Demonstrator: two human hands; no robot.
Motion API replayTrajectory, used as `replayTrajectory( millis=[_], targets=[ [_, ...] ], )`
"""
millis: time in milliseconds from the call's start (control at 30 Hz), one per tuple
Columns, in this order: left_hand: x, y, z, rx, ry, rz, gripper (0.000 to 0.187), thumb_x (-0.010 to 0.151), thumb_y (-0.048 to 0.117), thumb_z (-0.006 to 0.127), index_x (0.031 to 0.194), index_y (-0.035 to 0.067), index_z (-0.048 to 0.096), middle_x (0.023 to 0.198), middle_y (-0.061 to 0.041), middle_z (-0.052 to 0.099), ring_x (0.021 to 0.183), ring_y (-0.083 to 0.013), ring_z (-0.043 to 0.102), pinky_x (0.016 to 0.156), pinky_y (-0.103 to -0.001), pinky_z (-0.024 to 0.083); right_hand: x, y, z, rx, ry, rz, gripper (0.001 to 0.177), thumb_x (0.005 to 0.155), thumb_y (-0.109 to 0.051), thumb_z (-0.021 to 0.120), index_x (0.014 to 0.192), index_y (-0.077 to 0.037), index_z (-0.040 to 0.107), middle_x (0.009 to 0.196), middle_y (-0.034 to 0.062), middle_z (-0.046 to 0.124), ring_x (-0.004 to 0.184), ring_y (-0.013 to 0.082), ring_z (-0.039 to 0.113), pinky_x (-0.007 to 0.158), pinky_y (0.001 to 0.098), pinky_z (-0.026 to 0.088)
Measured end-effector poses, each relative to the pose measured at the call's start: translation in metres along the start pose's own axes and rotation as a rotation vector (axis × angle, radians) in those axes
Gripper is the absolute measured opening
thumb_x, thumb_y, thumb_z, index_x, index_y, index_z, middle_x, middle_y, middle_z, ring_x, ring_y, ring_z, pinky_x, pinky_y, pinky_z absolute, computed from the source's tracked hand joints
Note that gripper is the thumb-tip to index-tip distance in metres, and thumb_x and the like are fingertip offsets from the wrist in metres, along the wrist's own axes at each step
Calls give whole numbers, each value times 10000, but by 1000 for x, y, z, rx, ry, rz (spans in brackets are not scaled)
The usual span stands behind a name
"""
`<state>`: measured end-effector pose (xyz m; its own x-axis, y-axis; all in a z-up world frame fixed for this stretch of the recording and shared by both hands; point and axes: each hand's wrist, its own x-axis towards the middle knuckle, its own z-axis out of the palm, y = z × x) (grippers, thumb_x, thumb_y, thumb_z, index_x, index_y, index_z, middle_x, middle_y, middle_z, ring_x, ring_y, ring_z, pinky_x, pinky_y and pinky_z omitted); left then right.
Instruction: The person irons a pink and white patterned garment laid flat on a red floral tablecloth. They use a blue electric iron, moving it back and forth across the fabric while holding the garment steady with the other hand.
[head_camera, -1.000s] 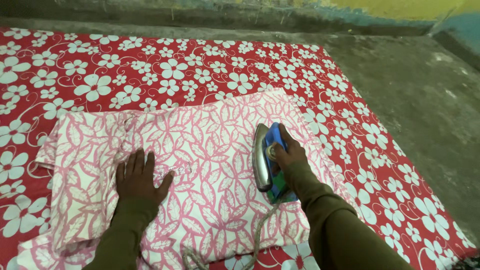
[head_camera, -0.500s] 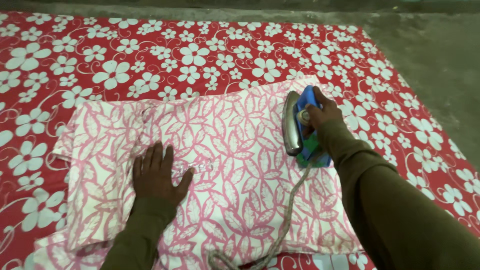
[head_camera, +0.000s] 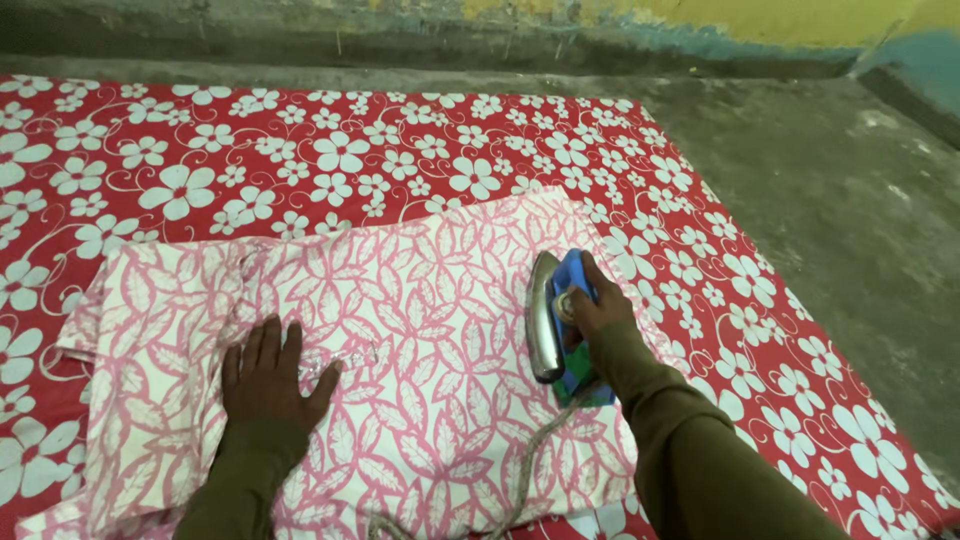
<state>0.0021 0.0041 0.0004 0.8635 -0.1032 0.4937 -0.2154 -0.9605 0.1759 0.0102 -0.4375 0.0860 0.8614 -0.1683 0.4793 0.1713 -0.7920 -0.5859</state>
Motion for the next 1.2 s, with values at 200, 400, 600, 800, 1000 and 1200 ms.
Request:
replayTrajectory(
  millis=[200, 400, 600, 800, 1000, 1200],
  targets=[
    [2, 5, -2, -12, -22, -16, 841, 868, 626, 558, 1485, 61, 481, 1580, -187, 418, 1505, -314, 330, 1240, -520, 181, 31, -1, 3, 251, -137, 570, 645, 928, -227, 553, 1567, -258, 468, 951, 227, 767, 578, 274, 699, 604, 442, 592],
    [1, 8, -11, -69, -26, 5, 824, 906, 594, 557, 1499, 27, 471, 1582, -218, 415, 1507, -336, 324, 1236, -523, 177, 79, 17, 17, 224, -77, 421, 641, 929, -204, 603, 1558, -187, 478, 905, 176, 735, 573, 251, 702, 537, 405, 576],
    [4, 6, -4, -29, -45, -12, 828, 888, 611, 575, 1478, 38, 479, 1571, -210, 419, 1494, -329, 329, 1227, -531, 174, 110, 33, 23, 280, -150, 433, 677, 910, -168, 558, 1580, -175, 458, 887, 200, 727, 522, 286, 685, 523, 424, 564],
    [0, 2, -1, -62, -12, -9, 821, 900, 617, 562, 1482, 43, 484, 1580, -212, 416, 1500, -336, 330, 1239, -532, 176, 92, 26, 20, 139, -148, 460, 672, 960, -217, 605, 1606, -248, 424, 862, 200, 745, 586, 242, 720, 605, 375, 577],
    [0, -1, 5, -10, -36, -21, 852, 876, 651, 544, 1482, 56, 483, 1582, -203, 409, 1498, -335, 320, 1226, -535, 159, 21, -8, 1, 309, -228, 558, 669, 947, -185, 551, 1593, -283, 407, 861, 189, 736, 511, 261, 669, 540, 414, 575],
    [0, -1, 9, -7, -39, -39, 856, 873, 671, 541, 1476, 65, 502, 1595, -197, 405, 1505, -326, 326, 1238, -533, 162, -21, -40, -23, 350, -274, 441, 664, 932, -185, 570, 1573, -237, 407, 889, 190, 723, 488, 243, 644, 510, 394, 549]
  ],
)
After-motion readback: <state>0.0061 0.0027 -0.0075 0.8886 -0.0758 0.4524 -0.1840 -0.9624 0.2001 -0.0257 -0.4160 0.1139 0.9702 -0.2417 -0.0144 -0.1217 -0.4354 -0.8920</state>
